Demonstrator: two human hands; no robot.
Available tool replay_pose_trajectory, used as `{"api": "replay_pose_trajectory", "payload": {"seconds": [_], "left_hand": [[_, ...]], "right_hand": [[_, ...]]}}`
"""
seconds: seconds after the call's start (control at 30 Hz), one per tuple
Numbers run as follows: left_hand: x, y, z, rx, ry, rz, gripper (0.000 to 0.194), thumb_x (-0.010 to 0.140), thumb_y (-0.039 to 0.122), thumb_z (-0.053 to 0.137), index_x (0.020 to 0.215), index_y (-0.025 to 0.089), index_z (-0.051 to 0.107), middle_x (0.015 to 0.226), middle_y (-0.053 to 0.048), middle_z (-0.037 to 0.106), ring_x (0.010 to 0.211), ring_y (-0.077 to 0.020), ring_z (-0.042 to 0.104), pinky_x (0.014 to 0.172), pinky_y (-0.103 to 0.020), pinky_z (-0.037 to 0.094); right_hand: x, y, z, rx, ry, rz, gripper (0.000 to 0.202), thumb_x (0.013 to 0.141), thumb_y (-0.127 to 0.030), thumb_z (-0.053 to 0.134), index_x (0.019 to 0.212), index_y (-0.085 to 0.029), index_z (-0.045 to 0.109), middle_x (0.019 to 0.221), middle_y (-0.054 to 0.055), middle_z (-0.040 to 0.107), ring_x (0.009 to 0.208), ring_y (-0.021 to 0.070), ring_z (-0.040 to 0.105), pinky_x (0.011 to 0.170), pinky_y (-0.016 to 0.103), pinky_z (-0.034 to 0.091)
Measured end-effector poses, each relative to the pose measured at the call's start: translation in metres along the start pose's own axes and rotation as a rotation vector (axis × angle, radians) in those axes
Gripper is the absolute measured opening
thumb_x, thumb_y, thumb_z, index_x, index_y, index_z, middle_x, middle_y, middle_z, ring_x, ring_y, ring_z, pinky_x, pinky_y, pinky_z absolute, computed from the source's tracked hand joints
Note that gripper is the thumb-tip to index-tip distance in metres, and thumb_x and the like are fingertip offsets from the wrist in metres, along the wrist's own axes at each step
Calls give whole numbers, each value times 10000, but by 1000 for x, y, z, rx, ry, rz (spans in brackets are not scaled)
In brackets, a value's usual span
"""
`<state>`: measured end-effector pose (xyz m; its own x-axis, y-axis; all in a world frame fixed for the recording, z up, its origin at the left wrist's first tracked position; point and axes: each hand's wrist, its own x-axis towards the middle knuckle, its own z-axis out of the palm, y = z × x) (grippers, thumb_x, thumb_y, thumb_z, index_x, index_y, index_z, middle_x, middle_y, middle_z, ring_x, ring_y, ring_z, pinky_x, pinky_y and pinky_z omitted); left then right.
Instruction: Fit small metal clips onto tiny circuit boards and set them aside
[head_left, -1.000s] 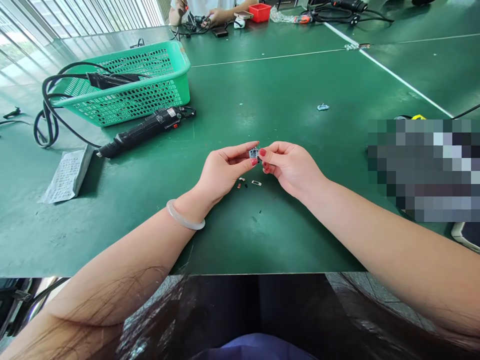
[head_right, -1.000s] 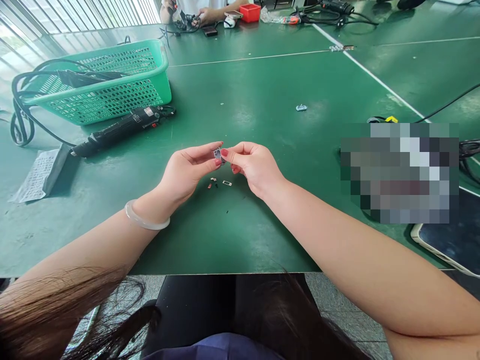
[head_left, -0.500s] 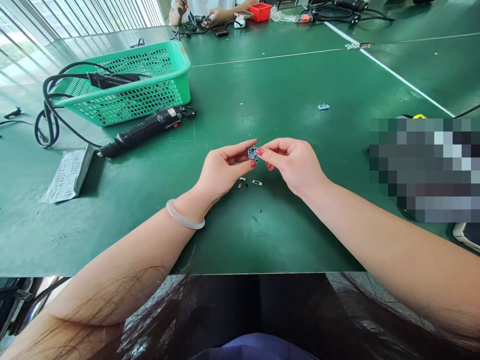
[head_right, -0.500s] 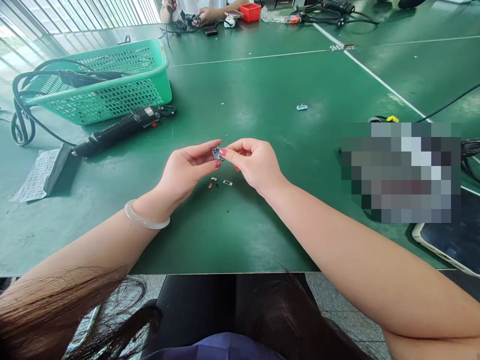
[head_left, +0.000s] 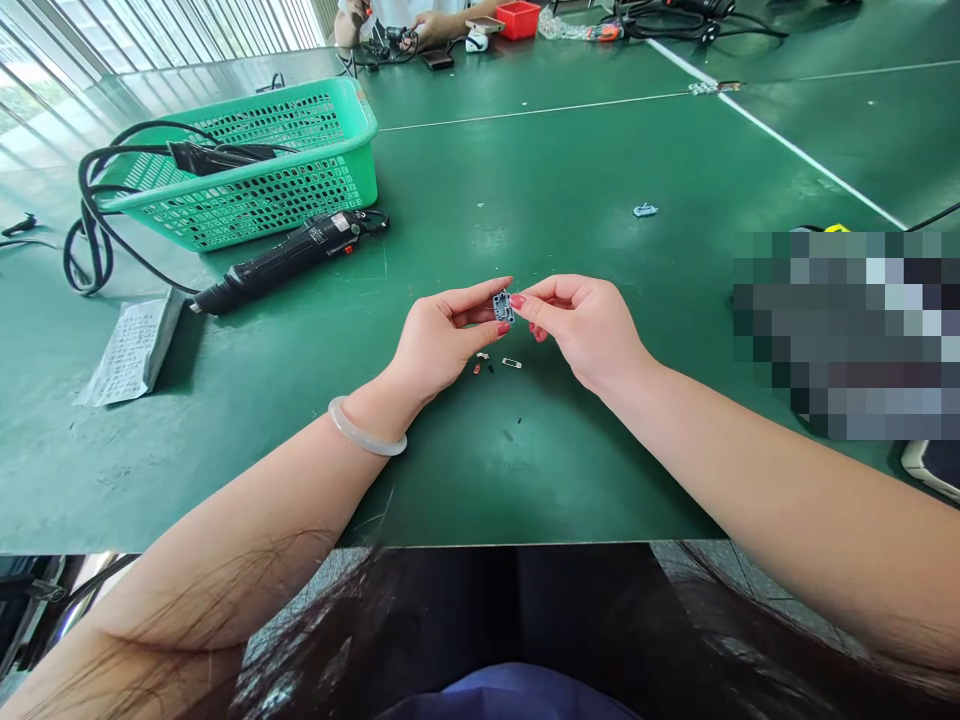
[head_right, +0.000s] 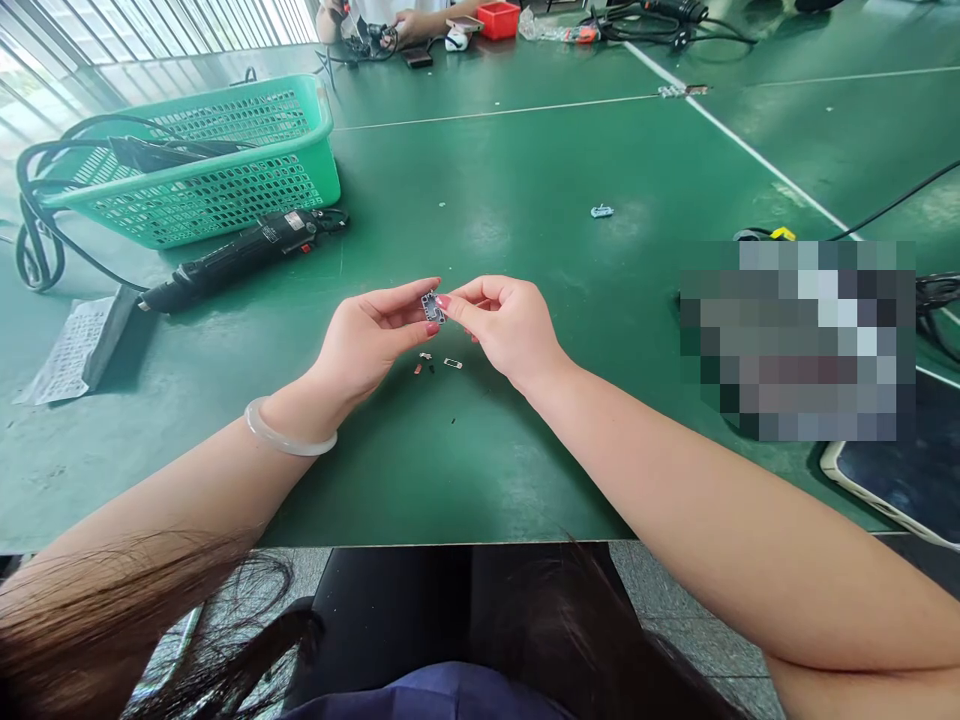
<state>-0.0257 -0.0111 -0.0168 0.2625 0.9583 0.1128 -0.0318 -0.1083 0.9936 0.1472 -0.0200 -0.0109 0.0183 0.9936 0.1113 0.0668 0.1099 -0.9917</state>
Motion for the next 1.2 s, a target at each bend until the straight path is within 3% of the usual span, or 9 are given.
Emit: {"api": "replay_pose_trajectory", "payload": {"seconds": [0.5, 0.73, 0.93, 1.2], "left_hand": [[-4, 5, 1, -8, 13, -34, 441, 673, 149, 819, 1110, 204, 786, 965, -44, 795, 940, -212, 736, 942, -418, 606], [-3, 8, 3, 18, 76, -37, 347, 672, 264, 862, 1005, 186, 808, 862, -42, 777, 850, -188, 720, 913, -402, 597], [-1, 10, 1, 38, 76, -47, 351, 659, 250, 866, 997, 177, 808, 809, -35, 761, 761, -158, 700, 833, -358, 600], [-1, 12, 1, 7, 61, -86, 324, 644, 201, 860, 960, 164, 799, 855, -50, 779, 793, -160, 713, 867, -353, 590]], "right_hand": [[-1, -2, -1, -83, -13, -83, 218, 723, -374, 819, 668, -208, 690, 644, 1, 627, 613, 137, 531, 644, 344, 432], [-3, -5, 1, -81, -24, -64, 302, 669, -446, 865, 646, -208, 680, 628, -2, 622, 621, 142, 536, 634, 339, 431], [-3, -2, 0, -79, -29, -64, 258, 707, -412, 831, 674, -193, 698, 636, -3, 621, 609, 125, 518, 613, 320, 412], [-2, -3, 0, -186, -25, -119, 249, 742, -416, 795, 689, -193, 698, 632, -3, 630, 599, 130, 520, 599, 314, 413]]}}
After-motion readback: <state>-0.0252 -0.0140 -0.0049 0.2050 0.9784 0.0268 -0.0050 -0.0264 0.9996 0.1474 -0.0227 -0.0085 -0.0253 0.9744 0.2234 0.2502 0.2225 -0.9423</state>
